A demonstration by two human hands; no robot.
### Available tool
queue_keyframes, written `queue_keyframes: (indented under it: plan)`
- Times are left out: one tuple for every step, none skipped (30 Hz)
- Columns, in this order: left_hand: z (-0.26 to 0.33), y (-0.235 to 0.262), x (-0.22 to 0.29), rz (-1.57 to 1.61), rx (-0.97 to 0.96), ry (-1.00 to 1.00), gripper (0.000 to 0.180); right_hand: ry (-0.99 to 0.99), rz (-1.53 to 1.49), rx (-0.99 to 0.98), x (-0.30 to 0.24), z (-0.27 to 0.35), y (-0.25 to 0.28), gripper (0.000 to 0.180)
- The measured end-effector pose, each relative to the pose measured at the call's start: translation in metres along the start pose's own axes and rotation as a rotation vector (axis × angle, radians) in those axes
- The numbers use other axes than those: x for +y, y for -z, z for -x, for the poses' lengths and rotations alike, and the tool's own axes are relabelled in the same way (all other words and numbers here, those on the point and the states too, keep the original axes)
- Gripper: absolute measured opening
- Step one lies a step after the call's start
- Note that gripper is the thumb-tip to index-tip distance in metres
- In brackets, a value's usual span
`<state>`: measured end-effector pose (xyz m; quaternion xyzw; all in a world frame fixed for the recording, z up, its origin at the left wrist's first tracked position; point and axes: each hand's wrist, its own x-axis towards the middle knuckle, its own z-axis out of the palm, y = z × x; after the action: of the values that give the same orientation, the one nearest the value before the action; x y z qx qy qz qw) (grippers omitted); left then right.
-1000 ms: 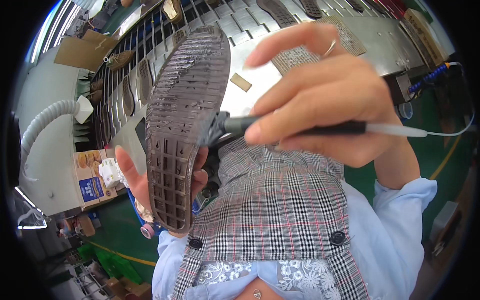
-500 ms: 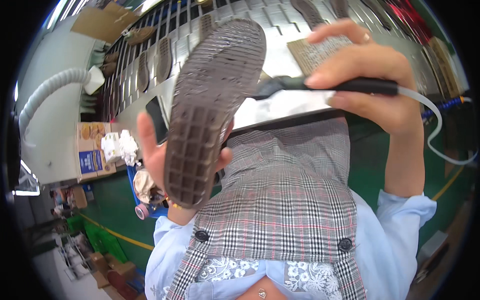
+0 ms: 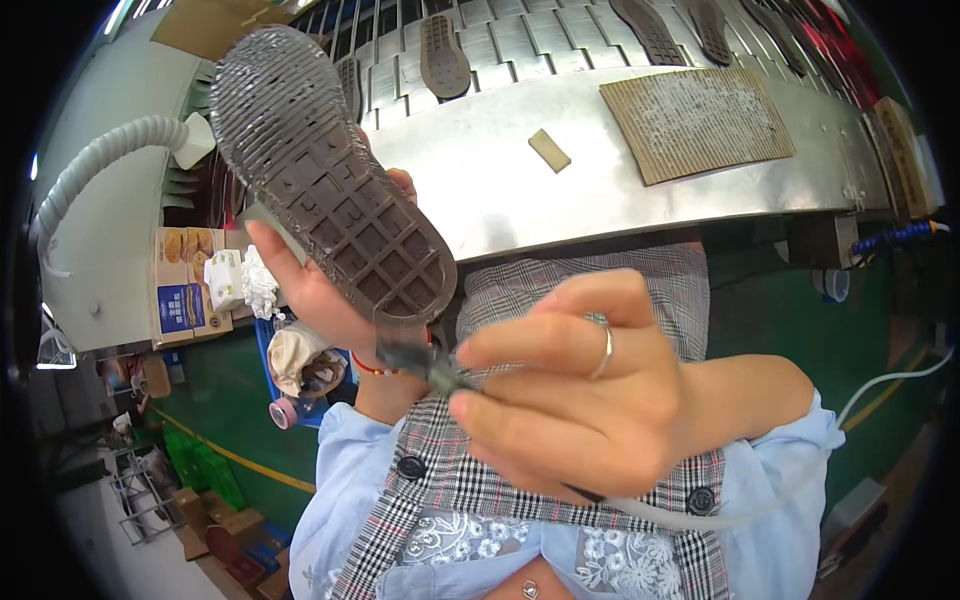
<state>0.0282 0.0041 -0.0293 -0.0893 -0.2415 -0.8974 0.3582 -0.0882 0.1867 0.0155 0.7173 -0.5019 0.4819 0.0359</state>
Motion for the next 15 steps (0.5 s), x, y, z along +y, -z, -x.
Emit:
queue_keyframes:
  plan:
    - [0.001,-0.002,0.0,-0.03,-0.003,-0.039,0.067,-0.006,0.02,0.005,0.0,-0.002,0.002,0.028]
    - [0.0,-0.004,0.0,-0.029,0.0,-0.07,0.065,-0.012,0.039,0.009,0.001,-0.003,0.004,0.027]
    - [0.0,-0.008,-0.001,-0.043,0.038,-0.1,0.066,-0.017,0.058,0.014,0.003,-0.005,0.004,0.026]
    - [-0.002,-0.011,-0.001,-0.058,0.071,-0.129,0.067,-0.018,0.092,0.01,0.007,-0.005,-0.001,0.025]
    - [-0.002,-0.015,-0.001,-0.087,0.14,-0.158,0.071,-0.016,0.036,-0.008,0.005,-0.006,-0.001,0.024]
    - [-0.002,-0.015,-0.001,-0.099,0.167,-0.177,0.072,-0.015,-0.019,-0.027,0.001,-0.006,0.001,0.023]
    - [-0.003,-0.017,0.0,-0.117,0.192,-0.2,0.074,-0.008,-0.082,-0.044,-0.001,-0.007,0.003,0.022]
    - [-0.002,-0.015,0.001,-0.119,0.176,-0.212,0.072,-0.018,-0.065,-0.045,0.001,-0.009,0.008,0.019]
    - [-0.002,-0.015,0.001,-0.129,0.175,-0.227,0.071,-0.053,-0.086,-0.08,0.005,-0.01,0.01,0.02]
    - [-0.003,-0.014,0.001,-0.137,0.174,-0.236,0.07,-0.093,-0.099,-0.114,0.009,-0.01,0.012,0.022]
    - [-0.003,-0.014,-0.001,-0.153,0.187,-0.249,0.069,-0.134,-0.113,-0.148,0.011,-0.011,0.013,0.023]
    - [-0.004,-0.015,-0.002,-0.168,0.224,-0.249,0.069,-0.094,-0.168,-0.171,0.01,-0.013,0.013,0.023]
    - [-0.005,-0.015,-0.004,-0.178,0.265,-0.25,0.069,-0.1,-0.12,-0.122,0.011,-0.015,0.012,0.022]
    - [-0.006,-0.017,-0.007,-0.187,0.328,-0.238,0.069,-0.108,-0.071,-0.072,0.013,-0.017,0.01,0.022]
    - [-0.008,-0.017,-0.01,-0.197,0.393,-0.224,0.069,-0.116,-0.023,-0.022,0.017,-0.019,0.007,0.021]
